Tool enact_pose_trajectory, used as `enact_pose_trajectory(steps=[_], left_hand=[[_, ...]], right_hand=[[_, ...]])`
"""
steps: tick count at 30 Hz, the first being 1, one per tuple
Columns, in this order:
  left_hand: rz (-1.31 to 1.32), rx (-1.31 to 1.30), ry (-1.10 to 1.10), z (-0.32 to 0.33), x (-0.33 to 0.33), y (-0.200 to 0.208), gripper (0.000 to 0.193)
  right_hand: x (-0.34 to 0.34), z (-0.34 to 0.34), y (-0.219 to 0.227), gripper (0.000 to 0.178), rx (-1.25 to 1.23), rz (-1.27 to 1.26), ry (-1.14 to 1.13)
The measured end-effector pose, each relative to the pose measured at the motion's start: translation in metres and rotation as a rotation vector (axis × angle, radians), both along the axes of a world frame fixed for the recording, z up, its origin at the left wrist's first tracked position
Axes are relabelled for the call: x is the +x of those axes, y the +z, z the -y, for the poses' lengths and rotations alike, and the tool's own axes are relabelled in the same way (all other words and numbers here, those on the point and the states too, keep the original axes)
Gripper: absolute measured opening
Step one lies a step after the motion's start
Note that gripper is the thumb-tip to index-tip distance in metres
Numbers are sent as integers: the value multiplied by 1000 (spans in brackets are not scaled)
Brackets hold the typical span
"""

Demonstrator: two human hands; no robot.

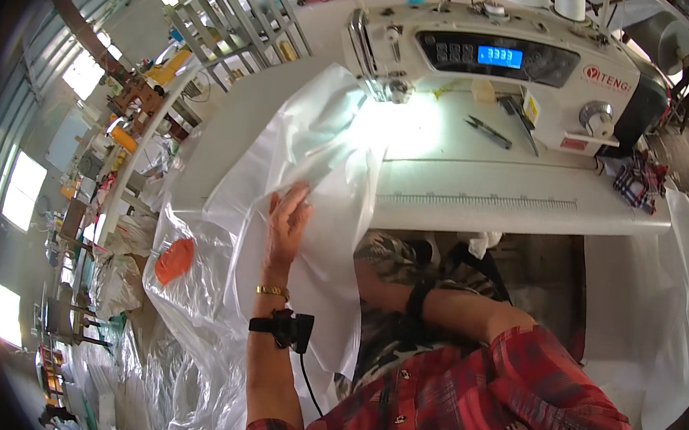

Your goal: Sewing together large sheets of white plastic material using an industrial sewing machine.

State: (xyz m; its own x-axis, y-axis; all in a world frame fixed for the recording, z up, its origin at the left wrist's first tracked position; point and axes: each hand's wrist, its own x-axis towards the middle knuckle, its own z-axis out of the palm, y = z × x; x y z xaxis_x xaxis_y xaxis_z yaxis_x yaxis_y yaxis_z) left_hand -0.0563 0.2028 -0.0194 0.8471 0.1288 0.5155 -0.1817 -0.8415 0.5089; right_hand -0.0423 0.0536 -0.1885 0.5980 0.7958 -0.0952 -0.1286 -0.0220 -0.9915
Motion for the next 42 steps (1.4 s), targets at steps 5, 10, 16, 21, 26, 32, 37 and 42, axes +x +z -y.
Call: enact_pose_trajectory(steps=[5, 10, 16, 21, 26, 32, 37, 42], left_hand=[[-30, -39, -1, 5, 0, 4, 32], [-8, -41, -13, 5, 0, 3, 31], [-39, -52, 9, 2, -3, 1, 32], [-46, -59, -1, 11, 2, 9, 33], [-35, -63, -15, 6, 4, 2, 33], [-94, -133, -21, -6, 0, 6, 34], [-180, -201, -62, -13, 1, 15, 35], [-136, -190, -66, -13, -7, 15, 40]], right_hand=[[-3, -5, -7, 54, -109, -74, -151], [0, -6, -11, 45, 34, 119, -209], [-1, 10, 25, 35, -17, 213, -435], [7, 12, 14, 38, -172, 363, -335], [17, 25, 13, 27, 131, 220, -176], [22, 131, 180, 24, 305, -85, 160], [25, 256, 196, 24, 596, -264, -18], [56, 303, 85, 28, 39, -296, -246]])
